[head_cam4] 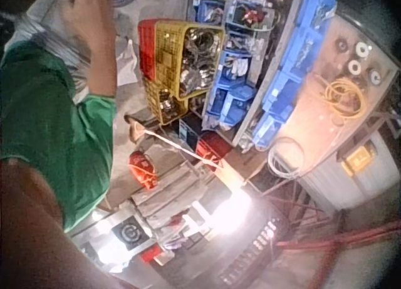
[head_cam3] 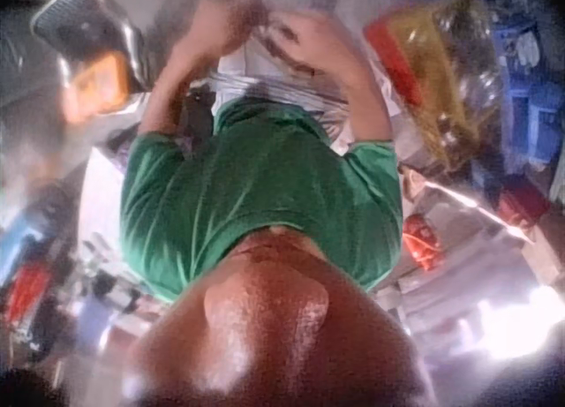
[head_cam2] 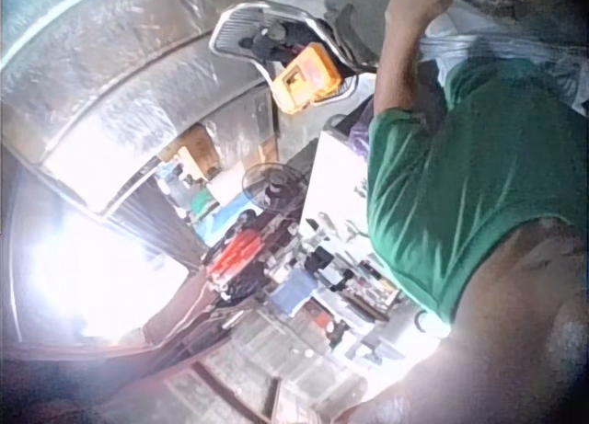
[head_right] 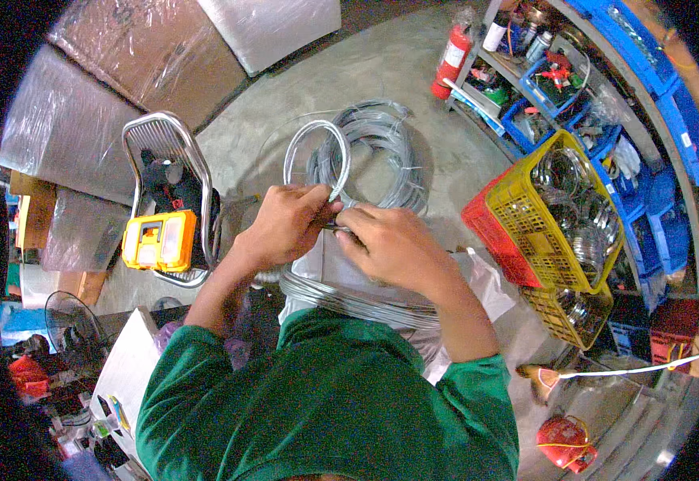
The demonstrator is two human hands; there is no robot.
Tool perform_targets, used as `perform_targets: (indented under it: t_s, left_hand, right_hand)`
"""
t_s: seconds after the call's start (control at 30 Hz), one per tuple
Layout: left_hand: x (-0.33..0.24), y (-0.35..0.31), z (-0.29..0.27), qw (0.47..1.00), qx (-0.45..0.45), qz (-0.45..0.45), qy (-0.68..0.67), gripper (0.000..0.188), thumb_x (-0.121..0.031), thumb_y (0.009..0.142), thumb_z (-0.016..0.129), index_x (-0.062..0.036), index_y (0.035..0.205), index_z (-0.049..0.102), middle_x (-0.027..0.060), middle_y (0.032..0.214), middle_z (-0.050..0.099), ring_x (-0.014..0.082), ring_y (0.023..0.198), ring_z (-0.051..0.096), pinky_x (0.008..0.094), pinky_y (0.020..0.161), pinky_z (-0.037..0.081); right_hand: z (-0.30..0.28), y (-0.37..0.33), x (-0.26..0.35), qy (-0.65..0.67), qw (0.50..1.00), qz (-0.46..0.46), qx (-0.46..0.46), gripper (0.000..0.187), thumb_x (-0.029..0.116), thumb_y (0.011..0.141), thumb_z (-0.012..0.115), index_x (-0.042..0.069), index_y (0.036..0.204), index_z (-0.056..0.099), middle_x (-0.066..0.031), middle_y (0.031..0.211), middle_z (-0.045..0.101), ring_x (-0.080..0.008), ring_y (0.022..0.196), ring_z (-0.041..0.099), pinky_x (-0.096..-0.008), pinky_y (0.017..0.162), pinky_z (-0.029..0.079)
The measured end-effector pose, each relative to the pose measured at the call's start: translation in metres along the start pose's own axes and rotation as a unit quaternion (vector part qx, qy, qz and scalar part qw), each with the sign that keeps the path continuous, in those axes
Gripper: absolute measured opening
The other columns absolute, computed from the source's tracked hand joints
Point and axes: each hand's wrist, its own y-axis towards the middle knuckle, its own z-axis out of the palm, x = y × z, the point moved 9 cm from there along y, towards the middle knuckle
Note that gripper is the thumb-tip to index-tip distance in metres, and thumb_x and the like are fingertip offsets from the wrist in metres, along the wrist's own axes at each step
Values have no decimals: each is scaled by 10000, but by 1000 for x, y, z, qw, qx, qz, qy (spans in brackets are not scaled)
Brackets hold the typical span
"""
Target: The person coils a length of silver wire by hand into a circular bundle, repeatedly wrapping and adjusting the loops to form a neat coil. The person holds the wire with both hands, pulls it taut, and secures the coil shape.
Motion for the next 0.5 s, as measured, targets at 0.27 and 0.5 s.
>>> perform_targets:
  t_s: [0.27,0.5]
  left_hand:
    - [5,-18,30,995,85,-26,-40,333,-275,1017,503,-20,803,530,197,639,567,389,641,605,475,592,465]
    - [13,-53,43,826,179,-252,-471,475,-424,1035,488,-32,772,541,18,611,477,160,579,471,335,555,374]
  right_hand:
    - [-33,-7,21,-203,962,-165,-75,307,241,675,821,66,894,696,-43,706,535,-240,646,561,-366,585,443]
    - [-74,-6,-21,-123,981,-140,-54,397,-40,766,717,168,1101,762,-41,768,567,-201,669,576,-346,575,461]
